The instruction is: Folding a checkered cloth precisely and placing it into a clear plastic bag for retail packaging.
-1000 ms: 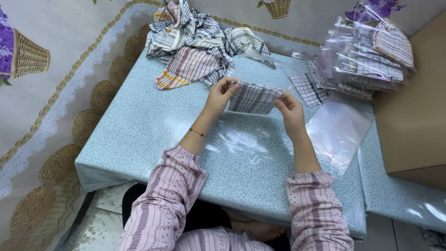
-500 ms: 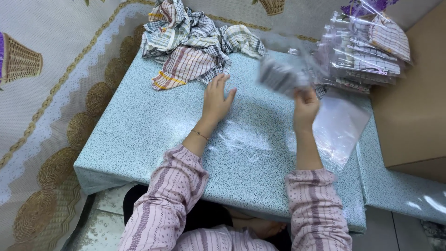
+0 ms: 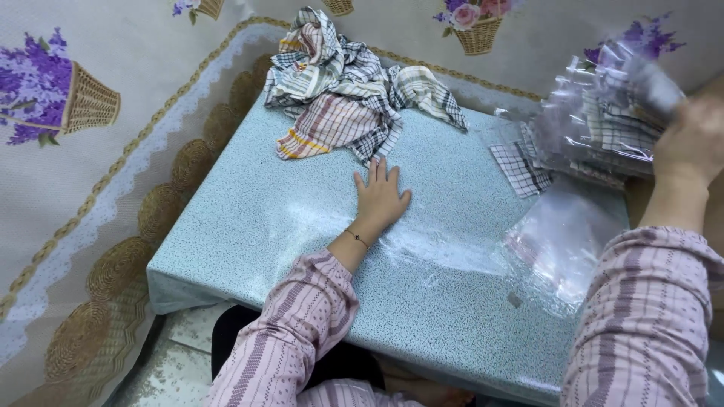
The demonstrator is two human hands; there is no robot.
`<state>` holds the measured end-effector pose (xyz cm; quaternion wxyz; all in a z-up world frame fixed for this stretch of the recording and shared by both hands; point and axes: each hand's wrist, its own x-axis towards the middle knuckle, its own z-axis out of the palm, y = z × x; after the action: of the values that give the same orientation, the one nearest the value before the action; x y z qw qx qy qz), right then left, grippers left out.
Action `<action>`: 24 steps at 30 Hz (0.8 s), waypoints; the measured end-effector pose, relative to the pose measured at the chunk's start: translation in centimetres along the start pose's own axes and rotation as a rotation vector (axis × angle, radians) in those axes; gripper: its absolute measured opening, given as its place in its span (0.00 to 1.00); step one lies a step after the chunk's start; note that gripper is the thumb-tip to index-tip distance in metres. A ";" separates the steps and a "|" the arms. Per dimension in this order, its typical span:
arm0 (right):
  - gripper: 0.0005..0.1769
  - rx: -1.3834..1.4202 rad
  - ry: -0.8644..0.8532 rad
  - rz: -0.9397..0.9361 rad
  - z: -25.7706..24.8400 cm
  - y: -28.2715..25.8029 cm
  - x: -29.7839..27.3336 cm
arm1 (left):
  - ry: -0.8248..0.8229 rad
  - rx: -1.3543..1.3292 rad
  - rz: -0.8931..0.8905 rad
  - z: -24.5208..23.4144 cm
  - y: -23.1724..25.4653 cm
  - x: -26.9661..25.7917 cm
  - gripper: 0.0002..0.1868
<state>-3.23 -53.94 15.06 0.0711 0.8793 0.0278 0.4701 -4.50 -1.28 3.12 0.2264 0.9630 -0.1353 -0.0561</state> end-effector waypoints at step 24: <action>0.13 0.273 -0.105 -0.046 5.5 -30.5 -8.8 | 0.163 -0.182 0.097 3.1 -2.4 2.1 0.25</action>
<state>-2.99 -25.39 0.23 -0.0371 0.9033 0.1078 0.4136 -2.42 -1.14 -0.84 0.3257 0.9321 -0.1574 0.0212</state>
